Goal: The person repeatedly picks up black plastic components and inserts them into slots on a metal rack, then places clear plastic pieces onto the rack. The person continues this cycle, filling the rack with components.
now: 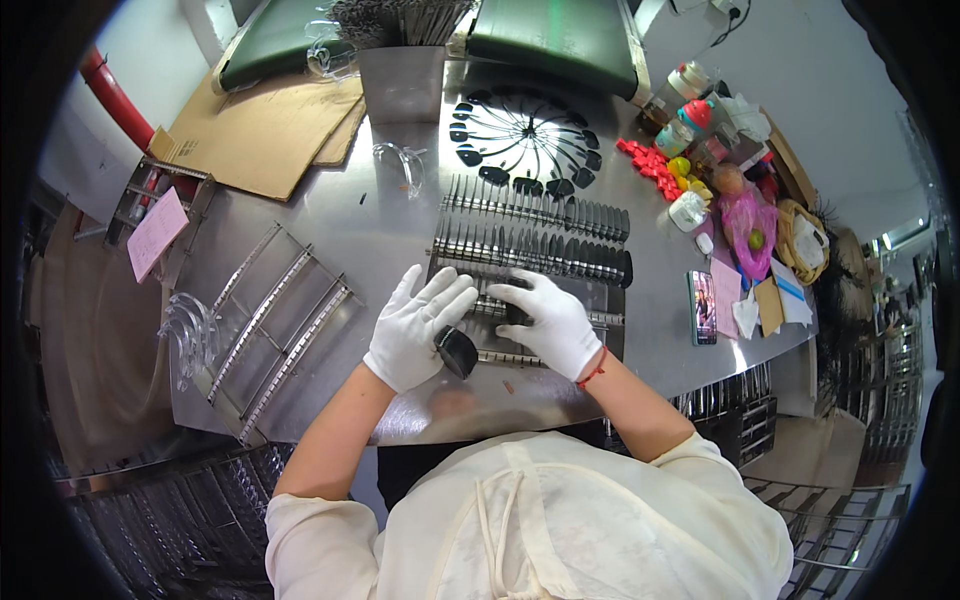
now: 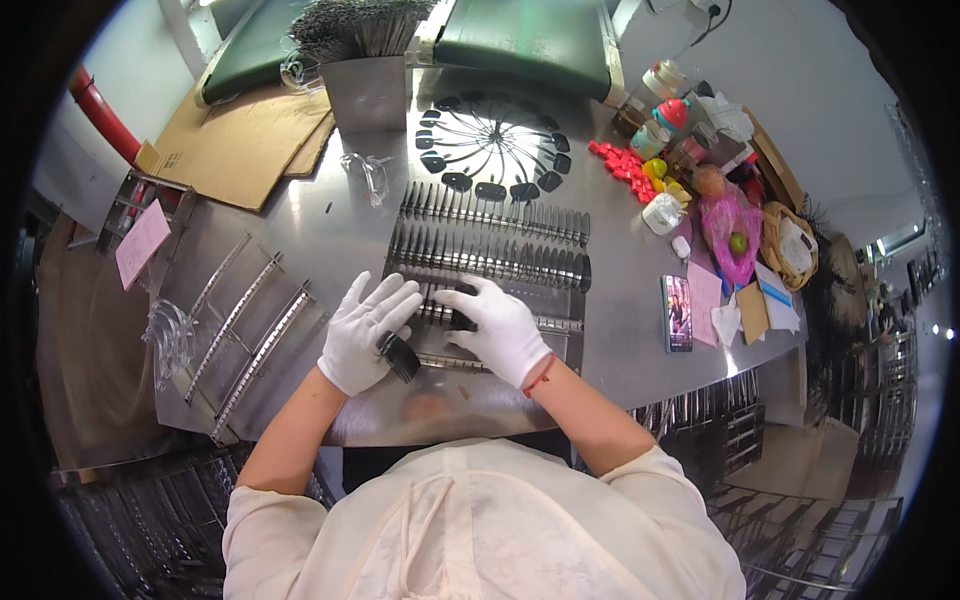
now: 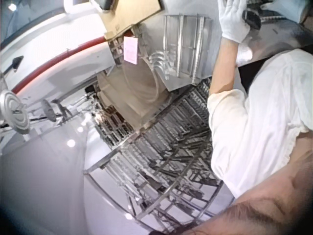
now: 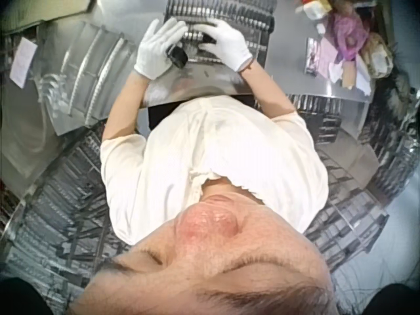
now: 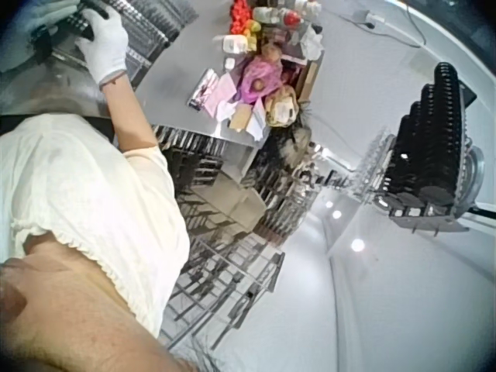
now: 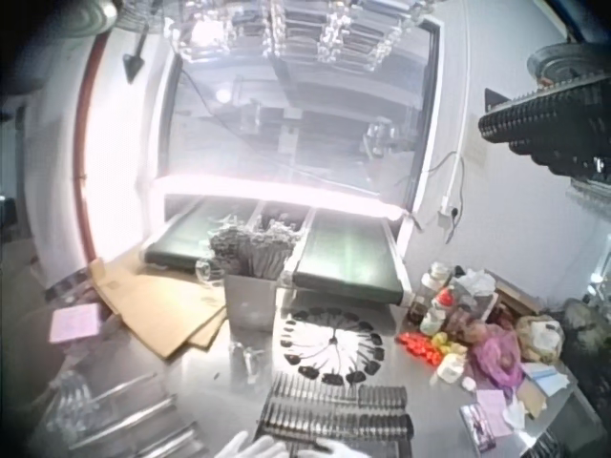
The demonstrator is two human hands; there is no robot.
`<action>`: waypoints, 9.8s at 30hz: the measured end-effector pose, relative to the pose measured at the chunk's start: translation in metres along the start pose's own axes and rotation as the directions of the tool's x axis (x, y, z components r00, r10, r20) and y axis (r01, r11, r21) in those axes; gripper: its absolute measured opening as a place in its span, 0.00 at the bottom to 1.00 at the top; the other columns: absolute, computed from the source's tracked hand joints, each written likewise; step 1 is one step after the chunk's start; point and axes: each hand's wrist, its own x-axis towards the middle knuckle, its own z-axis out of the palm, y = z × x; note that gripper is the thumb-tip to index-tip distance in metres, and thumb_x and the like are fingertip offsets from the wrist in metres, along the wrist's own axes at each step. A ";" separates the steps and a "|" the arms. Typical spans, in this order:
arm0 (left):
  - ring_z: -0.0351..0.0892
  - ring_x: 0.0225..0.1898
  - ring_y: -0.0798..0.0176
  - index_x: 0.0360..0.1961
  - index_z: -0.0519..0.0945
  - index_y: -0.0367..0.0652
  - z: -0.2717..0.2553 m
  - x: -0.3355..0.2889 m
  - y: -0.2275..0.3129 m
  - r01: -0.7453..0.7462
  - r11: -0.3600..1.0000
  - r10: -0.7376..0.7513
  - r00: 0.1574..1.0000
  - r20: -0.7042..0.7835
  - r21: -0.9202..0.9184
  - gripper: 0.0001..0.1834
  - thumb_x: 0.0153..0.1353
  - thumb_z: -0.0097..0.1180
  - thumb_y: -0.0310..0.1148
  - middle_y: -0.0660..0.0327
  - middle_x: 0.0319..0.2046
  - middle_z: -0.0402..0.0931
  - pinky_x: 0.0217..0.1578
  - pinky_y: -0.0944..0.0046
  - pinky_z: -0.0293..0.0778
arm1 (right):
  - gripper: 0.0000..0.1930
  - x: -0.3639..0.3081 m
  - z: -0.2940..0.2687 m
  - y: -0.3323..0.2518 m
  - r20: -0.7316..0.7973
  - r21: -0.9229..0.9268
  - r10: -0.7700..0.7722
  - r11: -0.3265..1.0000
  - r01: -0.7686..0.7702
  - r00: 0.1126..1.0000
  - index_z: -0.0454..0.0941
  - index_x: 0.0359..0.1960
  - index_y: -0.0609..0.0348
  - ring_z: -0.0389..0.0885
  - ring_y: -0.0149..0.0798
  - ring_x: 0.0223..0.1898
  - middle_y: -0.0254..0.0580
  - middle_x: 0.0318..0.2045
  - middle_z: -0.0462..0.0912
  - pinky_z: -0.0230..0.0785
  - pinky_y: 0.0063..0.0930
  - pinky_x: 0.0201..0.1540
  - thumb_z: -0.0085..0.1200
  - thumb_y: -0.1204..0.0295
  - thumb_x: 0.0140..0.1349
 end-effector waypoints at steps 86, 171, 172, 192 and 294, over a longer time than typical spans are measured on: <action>0.76 0.61 0.46 0.59 0.76 0.38 -0.002 0.050 0.054 -0.045 0.999 0.043 0.996 0.072 0.028 0.39 0.41 0.71 0.32 0.53 0.55 0.80 0.64 0.41 0.65 | 0.24 -0.044 -0.019 0.066 -0.207 0.413 -0.005 0.906 0.092 0.978 0.81 0.52 0.53 0.80 0.45 0.60 0.48 0.61 0.77 0.76 0.34 0.61 0.67 0.83 0.52; 0.79 0.31 0.63 0.45 0.77 0.33 -0.168 0.145 -0.111 0.149 0.989 -0.056 0.375 -0.925 0.000 0.07 0.74 0.51 0.26 0.56 0.39 0.81 0.33 0.68 0.77 | 0.20 -0.112 -0.088 0.072 -0.032 -0.167 0.577 0.802 -0.574 0.816 0.80 0.49 0.66 0.84 0.65 0.33 0.65 0.27 0.84 0.77 0.56 0.41 0.52 0.61 0.66; 0.79 0.30 0.64 0.44 0.76 0.33 -0.175 0.119 -0.088 0.104 0.990 -0.132 0.375 -0.917 -0.100 0.07 0.74 0.49 0.26 0.55 0.38 0.81 0.32 0.68 0.78 | 0.19 -0.115 -0.083 0.073 -0.035 -0.179 0.577 0.800 -0.573 0.816 0.80 0.49 0.65 0.84 0.65 0.33 0.65 0.27 0.84 0.77 0.57 0.41 0.52 0.61 0.66; 0.73 0.36 0.73 0.55 0.83 0.38 -0.044 0.054 0.065 0.732 0.456 -0.369 0.673 0.642 -0.506 0.16 0.77 0.51 0.37 0.69 0.32 0.78 0.42 0.67 0.74 | 0.20 -0.195 -0.055 0.065 -0.123 -0.213 0.502 0.829 -0.517 0.856 0.78 0.54 0.62 0.84 0.66 0.32 0.64 0.27 0.84 0.77 0.58 0.39 0.54 0.62 0.66; 0.84 0.48 0.57 0.51 0.83 0.26 0.053 -0.049 -0.069 0.752 0.568 -0.752 0.639 0.160 -0.334 0.20 0.75 0.47 0.34 0.44 0.46 0.85 0.53 0.57 0.75 | 0.16 -0.079 -0.052 0.097 0.062 -0.290 0.576 0.792 -0.538 0.815 0.88 0.38 0.53 0.87 0.57 0.39 0.54 0.34 0.88 0.79 0.48 0.47 0.58 0.55 0.60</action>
